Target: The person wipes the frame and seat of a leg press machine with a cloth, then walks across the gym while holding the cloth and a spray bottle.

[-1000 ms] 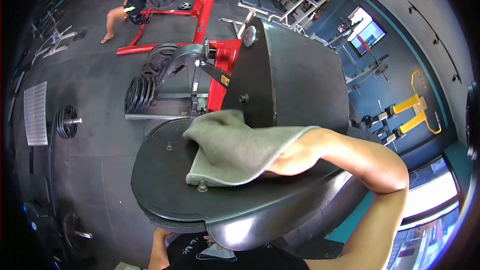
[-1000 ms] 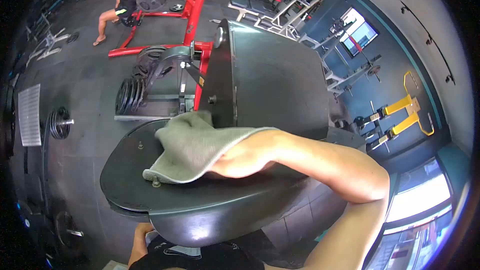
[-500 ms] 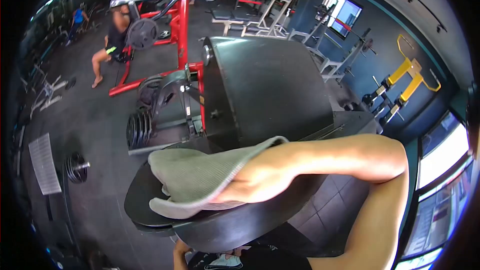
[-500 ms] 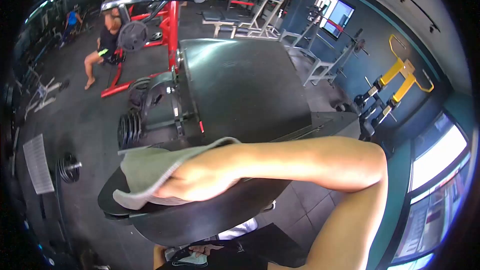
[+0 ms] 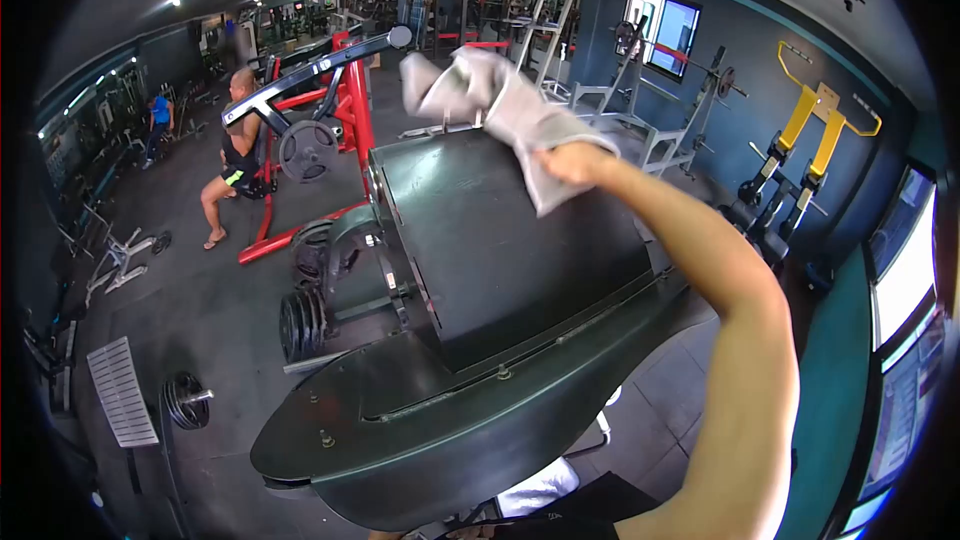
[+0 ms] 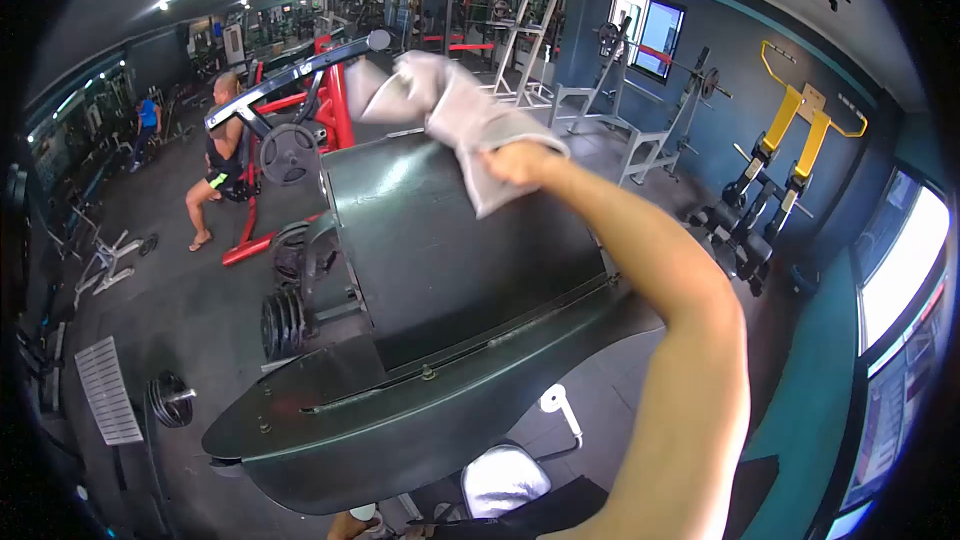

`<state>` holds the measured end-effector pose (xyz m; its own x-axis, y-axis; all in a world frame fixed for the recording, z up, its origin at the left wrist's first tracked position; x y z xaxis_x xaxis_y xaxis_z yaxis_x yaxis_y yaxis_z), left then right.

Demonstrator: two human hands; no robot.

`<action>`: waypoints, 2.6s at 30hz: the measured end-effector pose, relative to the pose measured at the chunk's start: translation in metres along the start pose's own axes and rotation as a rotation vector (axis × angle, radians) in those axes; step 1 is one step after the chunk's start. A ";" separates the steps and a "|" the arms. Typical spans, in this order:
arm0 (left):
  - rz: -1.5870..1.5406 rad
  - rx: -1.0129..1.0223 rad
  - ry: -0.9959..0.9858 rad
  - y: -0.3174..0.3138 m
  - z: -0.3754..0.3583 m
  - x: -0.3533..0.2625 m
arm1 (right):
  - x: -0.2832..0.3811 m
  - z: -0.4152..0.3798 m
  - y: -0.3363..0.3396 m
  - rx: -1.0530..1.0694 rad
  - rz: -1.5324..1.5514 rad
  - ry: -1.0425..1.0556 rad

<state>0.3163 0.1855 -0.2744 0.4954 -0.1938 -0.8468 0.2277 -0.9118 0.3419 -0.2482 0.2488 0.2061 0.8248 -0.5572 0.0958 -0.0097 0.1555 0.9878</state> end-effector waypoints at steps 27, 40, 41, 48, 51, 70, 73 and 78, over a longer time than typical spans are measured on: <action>0.040 0.101 -0.126 -0.001 -0.034 -0.020 | -0.123 -0.376 0.155 -1.041 1.330 -0.390; 0.129 0.244 -0.119 -0.032 -0.042 -0.063 | -0.096 -0.324 0.043 -0.779 0.230 -0.327; 0.119 0.251 -0.146 -0.033 -0.041 -0.064 | -0.088 -0.336 0.049 -1.176 0.080 -0.084; 0.160 0.225 -0.110 -0.043 -0.053 -0.071 | -0.290 -0.332 -0.010 -1.009 1.178 -0.639; 0.072 0.208 0.066 -0.055 -0.061 -0.068 | -0.326 -0.302 -0.066 -1.262 1.021 -0.194; 0.100 0.184 -0.052 -0.041 -0.079 -0.064 | 0.054 -0.368 -0.227 -0.601 1.015 -0.612; 0.038 0.183 -0.105 -0.034 -0.086 -0.053 | 0.065 -0.365 -0.368 -0.679 1.770 -0.746; -0.035 0.149 -0.060 -0.014 -0.115 -0.025 | 0.053 -0.381 -0.234 -1.090 1.691 -0.512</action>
<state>0.3971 0.2449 -0.2106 0.4370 -0.1780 -0.8816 0.1150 -0.9611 0.2511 0.0129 0.4937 -0.0673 0.1666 0.5238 0.8354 0.0027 0.8470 -0.5316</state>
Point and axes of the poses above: each hand's wrist, its own z-axis towards the middle knuckle, its own y-axis out of the back of the hand, x = y × z, the point moved 8 cm from there along z, towards the middle knuckle
